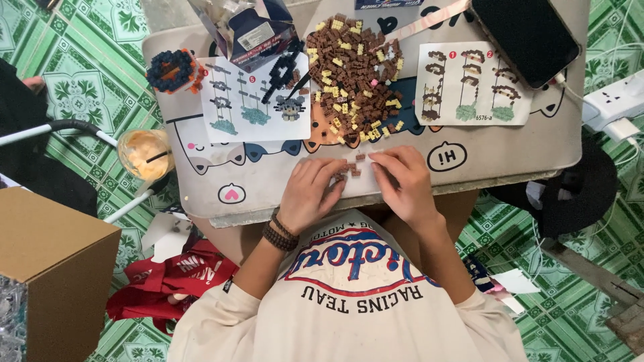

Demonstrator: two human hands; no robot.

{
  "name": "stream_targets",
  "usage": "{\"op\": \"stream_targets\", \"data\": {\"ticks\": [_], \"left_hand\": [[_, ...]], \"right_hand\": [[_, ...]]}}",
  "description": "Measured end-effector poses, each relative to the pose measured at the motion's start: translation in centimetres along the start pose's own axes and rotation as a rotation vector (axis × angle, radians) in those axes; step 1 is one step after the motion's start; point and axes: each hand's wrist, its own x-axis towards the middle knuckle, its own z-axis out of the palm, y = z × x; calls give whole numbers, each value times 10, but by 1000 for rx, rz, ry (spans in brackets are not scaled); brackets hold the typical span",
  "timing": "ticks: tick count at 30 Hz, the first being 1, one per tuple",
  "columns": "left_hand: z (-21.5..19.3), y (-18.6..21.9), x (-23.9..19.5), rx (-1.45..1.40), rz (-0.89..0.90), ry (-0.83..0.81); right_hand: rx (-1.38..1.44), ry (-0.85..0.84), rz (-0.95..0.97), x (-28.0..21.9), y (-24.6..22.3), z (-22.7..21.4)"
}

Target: The person assembles small interlocking plastic bricks by hand, following a printed instruction sheet. They pick up individual bricks, connect them into small sections, and occasionally refer to the guide while building.

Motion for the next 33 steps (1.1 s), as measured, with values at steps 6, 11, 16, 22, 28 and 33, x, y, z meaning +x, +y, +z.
{"op": "stream_targets", "data": {"ticks": [6, 11, 16, 22, 28, 33], "left_hand": [[-3, 3, 3, -18, 43, 43], [-8, 8, 6, -6, 56, 42], [-4, 7, 6, -7, 60, 55], [-6, 11, 10, 39, 29, 61], [-5, 12, 13, 76, 39, 18], [-9, 17, 18, 85, 35, 55]], "right_hand": [[-130, -32, -76, 4, 10, 14], [-146, -10, -13, -12, 14, 7], [-83, 58, 59, -15, 9, 8], [-76, 27, 24, -11, 9, 7], [-77, 3, 10, -7, 7, 4], [-71, -42, -10, 2, 4, 1]]}}
